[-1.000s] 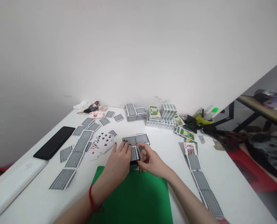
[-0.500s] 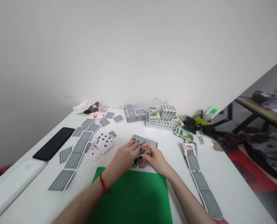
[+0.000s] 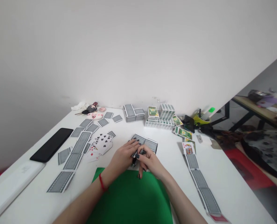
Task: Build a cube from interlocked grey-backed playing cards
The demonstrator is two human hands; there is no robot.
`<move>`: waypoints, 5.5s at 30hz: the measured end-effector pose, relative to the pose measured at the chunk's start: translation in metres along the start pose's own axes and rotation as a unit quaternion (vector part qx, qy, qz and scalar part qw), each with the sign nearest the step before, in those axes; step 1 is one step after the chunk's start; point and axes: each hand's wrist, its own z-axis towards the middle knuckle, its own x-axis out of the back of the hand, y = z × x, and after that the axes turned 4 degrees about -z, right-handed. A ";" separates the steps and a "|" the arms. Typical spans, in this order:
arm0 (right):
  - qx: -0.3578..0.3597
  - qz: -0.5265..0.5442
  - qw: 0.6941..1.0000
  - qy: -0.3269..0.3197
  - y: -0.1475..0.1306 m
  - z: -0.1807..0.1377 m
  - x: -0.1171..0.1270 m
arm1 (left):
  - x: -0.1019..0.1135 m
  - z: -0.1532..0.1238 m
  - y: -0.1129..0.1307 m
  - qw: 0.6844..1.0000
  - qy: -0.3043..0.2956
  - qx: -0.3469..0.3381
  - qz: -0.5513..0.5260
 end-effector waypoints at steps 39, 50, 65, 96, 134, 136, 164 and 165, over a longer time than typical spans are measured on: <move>0.013 -0.074 0.970 0.230 0.001 -0.002 -0.008 | -0.006 -0.002 -0.004 0.998 0.020 0.018 -0.055; 0.018 -0.070 0.967 0.245 0.001 0.000 -0.011 | -0.007 -0.003 -0.004 0.997 0.017 0.032 -0.066; -0.016 -0.158 0.944 0.289 0.000 0.004 -0.008 | -0.008 -0.002 -0.001 0.998 0.014 0.030 -0.045; -0.115 -0.065 0.980 0.150 -0.012 0.006 0.002 | -0.004 0.001 0.000 0.995 -0.040 0.079 -0.038; -0.018 0.062 0.946 0.318 0.002 0.006 -0.024 | -0.010 -0.001 0.001 0.996 -0.012 0.068 -0.054; -0.007 0.058 0.946 0.318 0.003 0.008 -0.023 | -0.010 -0.001 0.001 0.996 -0.016 0.071 -0.056; -0.041 -0.024 0.943 0.329 -0.004 0.012 -0.014 | -0.012 -0.001 0.000 0.996 -0.010 0.064 -0.059; -0.045 -0.034 0.943 0.327 -0.004 0.011 -0.014 | -0.012 -0.001 0.000 0.996 -0.009 0.066 -0.062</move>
